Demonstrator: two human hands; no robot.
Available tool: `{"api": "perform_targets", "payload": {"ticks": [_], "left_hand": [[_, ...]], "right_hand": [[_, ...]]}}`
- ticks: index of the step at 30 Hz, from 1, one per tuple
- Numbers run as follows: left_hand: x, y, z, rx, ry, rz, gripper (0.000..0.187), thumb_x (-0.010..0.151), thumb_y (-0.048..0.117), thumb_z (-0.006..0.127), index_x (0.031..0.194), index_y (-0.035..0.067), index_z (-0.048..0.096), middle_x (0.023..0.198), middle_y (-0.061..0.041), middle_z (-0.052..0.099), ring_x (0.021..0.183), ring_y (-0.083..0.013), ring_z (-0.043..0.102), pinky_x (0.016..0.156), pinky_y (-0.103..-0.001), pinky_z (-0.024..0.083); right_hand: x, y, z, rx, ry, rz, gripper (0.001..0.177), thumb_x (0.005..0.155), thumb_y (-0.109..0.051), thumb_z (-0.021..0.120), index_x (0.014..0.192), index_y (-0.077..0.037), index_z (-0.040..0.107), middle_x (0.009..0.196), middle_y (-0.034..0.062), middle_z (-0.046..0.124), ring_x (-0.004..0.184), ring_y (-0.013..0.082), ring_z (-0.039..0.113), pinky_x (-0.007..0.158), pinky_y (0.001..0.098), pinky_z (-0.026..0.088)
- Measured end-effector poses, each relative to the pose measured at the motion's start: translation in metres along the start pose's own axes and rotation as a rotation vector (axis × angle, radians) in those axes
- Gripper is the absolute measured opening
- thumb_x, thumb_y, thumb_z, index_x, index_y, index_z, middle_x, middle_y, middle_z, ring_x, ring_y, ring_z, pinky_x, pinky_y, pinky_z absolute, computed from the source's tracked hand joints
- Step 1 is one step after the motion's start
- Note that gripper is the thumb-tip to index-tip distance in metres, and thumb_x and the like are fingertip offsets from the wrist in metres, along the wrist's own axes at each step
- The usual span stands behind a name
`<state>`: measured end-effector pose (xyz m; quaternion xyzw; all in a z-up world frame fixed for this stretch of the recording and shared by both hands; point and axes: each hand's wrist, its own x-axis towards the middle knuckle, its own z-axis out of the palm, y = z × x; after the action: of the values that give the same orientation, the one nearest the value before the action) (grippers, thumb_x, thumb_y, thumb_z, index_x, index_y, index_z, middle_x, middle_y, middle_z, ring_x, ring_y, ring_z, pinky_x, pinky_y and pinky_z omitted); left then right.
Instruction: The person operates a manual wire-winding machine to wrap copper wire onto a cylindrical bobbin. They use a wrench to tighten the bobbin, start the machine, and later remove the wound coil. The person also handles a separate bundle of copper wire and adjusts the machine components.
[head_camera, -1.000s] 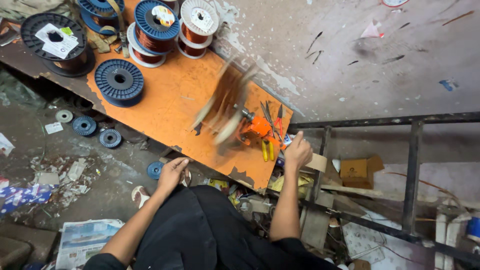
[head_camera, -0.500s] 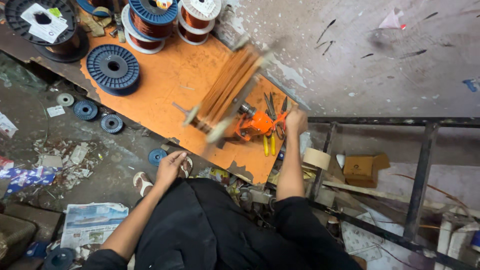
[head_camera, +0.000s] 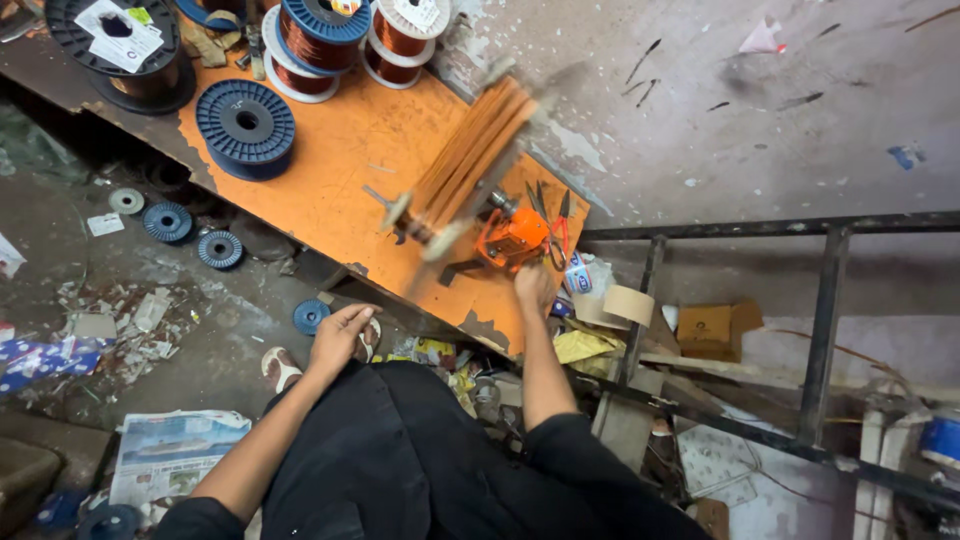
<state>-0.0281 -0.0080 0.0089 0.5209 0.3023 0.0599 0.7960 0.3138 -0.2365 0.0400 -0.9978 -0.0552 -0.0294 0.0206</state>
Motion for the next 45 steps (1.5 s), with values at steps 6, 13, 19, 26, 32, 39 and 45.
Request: {"api": "perform_targets", "payload": {"ticks": [6,13,19,26,32,39,45], "left_hand": [[0.001,-0.005,-0.003,-0.010,-0.005,0.053,0.028,0.103,0.028,0.058,0.112,0.009,0.077,0.060,0.000,0.061,0.046,-0.0044,0.044,0.044,-0.024,0.031],[0.005,-0.002,-0.001,-0.094,-0.039,0.023,0.028,0.102,0.027,0.059,0.110,0.006,0.076,0.055,-0.001,0.058,0.044,-0.0062,0.044,0.042,-0.025,0.032],[0.008,0.004,0.004,-0.063,-0.023,0.008,0.027,0.101,0.026,0.060,0.110,0.006,0.076,0.054,0.000,0.053,0.043,-0.0057,0.040,0.043,-0.025,0.030],[0.012,0.004,0.008,-0.077,-0.024,0.014,0.027,0.102,0.025,0.060,0.110,0.005,0.076,0.053,0.001,0.051,0.045,-0.0058,0.040,0.044,-0.025,0.029],[0.014,0.003,0.011,-0.090,-0.031,0.052,0.027,0.102,0.023,0.060,0.109,0.003,0.075,0.052,0.002,0.044,0.046,-0.0062,0.037,0.046,-0.026,0.034],[0.014,0.002,0.012,-0.192,-0.065,0.073,0.026,0.102,0.022,0.059,0.109,0.002,0.074,0.051,0.004,0.039,0.045,-0.0058,0.032,0.044,-0.026,0.029],[0.009,0.002,0.011,-0.163,-0.034,0.010,0.027,0.101,0.022,0.058,0.109,0.003,0.075,0.050,0.004,0.037,0.042,-0.0057,0.027,0.041,-0.027,0.020]], "right_hand": [[-0.044,0.019,-0.017,0.044,-0.047,0.010,0.067,0.108,-0.051,0.033,0.090,-0.005,0.078,0.092,0.0269,0.072,0.091,0.0492,0.068,0.082,0.0597,0.052],[-0.063,0.020,-0.084,0.052,0.167,0.032,0.065,0.104,-0.052,0.041,0.078,-0.004,0.077,0.077,0.0258,0.070,0.076,0.0491,0.068,0.071,0.0593,0.051],[-0.039,0.006,-0.142,0.177,0.395,0.017,0.057,0.101,-0.050,0.049,0.078,-0.006,0.078,0.070,0.0241,0.068,0.069,0.0480,0.067,0.065,0.0590,0.048],[0.025,0.004,-0.153,0.247,0.455,0.015,0.061,0.103,-0.048,0.048,0.075,-0.001,0.075,0.074,0.0255,0.068,0.074,0.0494,0.065,0.068,0.0612,0.046],[0.083,0.006,-0.124,0.208,0.479,0.010,0.061,0.102,-0.050,0.049,0.077,-0.001,0.075,0.078,0.0269,0.068,0.078,0.0503,0.066,0.070,0.0615,0.047],[0.115,-0.001,-0.090,0.244,0.343,0.082,0.060,0.098,-0.055,0.048,0.086,-0.004,0.078,0.086,0.0261,0.072,0.085,0.0489,0.068,0.077,0.0586,0.051],[0.112,-0.014,-0.072,0.154,0.230,0.043,0.065,0.103,-0.057,0.042,0.096,-0.003,0.078,0.097,0.0280,0.072,0.095,0.0501,0.068,0.086,0.0577,0.051]]}}
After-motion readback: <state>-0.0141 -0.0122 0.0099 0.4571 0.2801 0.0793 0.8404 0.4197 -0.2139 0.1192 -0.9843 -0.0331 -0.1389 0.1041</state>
